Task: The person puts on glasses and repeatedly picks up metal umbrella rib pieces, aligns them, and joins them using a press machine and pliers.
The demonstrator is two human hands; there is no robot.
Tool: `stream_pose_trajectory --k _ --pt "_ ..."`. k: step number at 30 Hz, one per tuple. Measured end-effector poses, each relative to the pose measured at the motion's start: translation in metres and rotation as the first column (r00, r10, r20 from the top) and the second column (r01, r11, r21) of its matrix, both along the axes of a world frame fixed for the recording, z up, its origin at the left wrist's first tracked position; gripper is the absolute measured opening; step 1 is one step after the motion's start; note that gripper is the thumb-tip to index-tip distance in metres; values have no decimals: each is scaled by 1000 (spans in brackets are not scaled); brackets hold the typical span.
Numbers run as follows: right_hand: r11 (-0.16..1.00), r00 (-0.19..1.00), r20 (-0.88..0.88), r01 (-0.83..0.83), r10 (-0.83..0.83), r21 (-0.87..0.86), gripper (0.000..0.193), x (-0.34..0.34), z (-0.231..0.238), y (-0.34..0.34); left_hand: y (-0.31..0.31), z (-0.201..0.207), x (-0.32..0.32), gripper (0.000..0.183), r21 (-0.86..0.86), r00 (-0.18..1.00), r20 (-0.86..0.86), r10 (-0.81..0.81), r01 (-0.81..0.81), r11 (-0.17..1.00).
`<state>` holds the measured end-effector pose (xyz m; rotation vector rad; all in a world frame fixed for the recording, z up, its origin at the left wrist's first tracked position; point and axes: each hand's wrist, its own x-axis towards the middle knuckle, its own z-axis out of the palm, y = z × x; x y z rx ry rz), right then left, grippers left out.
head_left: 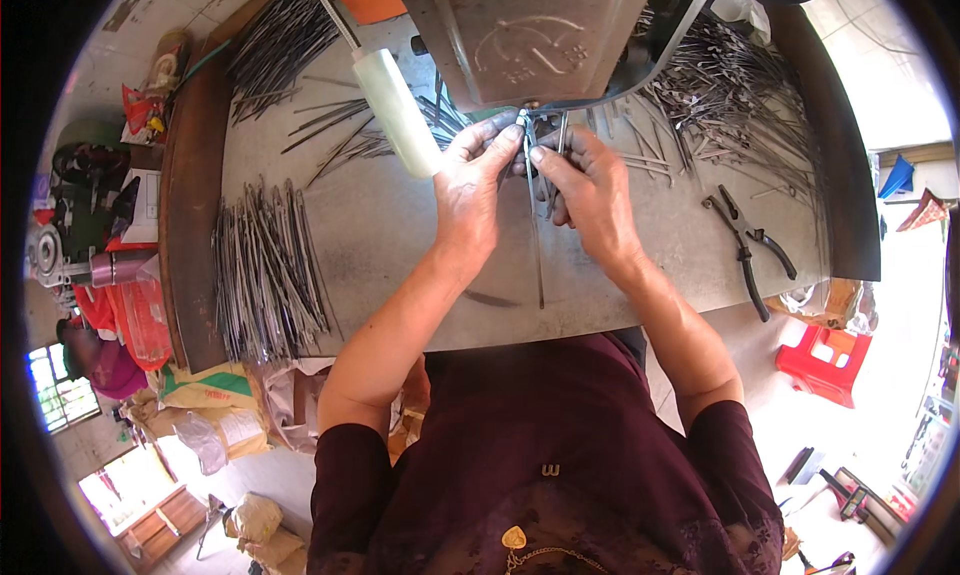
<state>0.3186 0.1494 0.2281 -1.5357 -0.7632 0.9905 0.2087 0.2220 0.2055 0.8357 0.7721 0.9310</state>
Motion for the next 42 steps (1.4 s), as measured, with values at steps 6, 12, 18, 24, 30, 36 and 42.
stream_pose_trajectory --k 6,12,18,24,30,36,42 --pt "998 996 74 52 -54 34 17 -2 1 -2 -3 0 3 20 15 999 24 24 -24 1000" --pt "998 997 52 47 -49 37 17 -2 -3 -1 -3 0 2 20 15 1000 17 8 -9 1000" --pt "998 990 -127 59 -56 24 16 -2 -10 0 -2 -1 1 25 51 999 -33 8 -7 999" --pt "998 992 -111 54 -52 13 18 0 -7 3 3 4 -2 18 140 992 -112 -52 67 988" --pt "998 974 -223 -55 46 -35 21 9 -1 1 16 22 -8 16 -38 954 -246 -169 165 986" --pt "998 978 -199 -63 57 -22 23 7 1 -1 -5 12 -13 21 94 976 -187 -114 134 987" --pt "993 970 -220 -89 105 81 21 7 -6 -5 -30 12 -33 33 77 940 -226 -255 278 958"
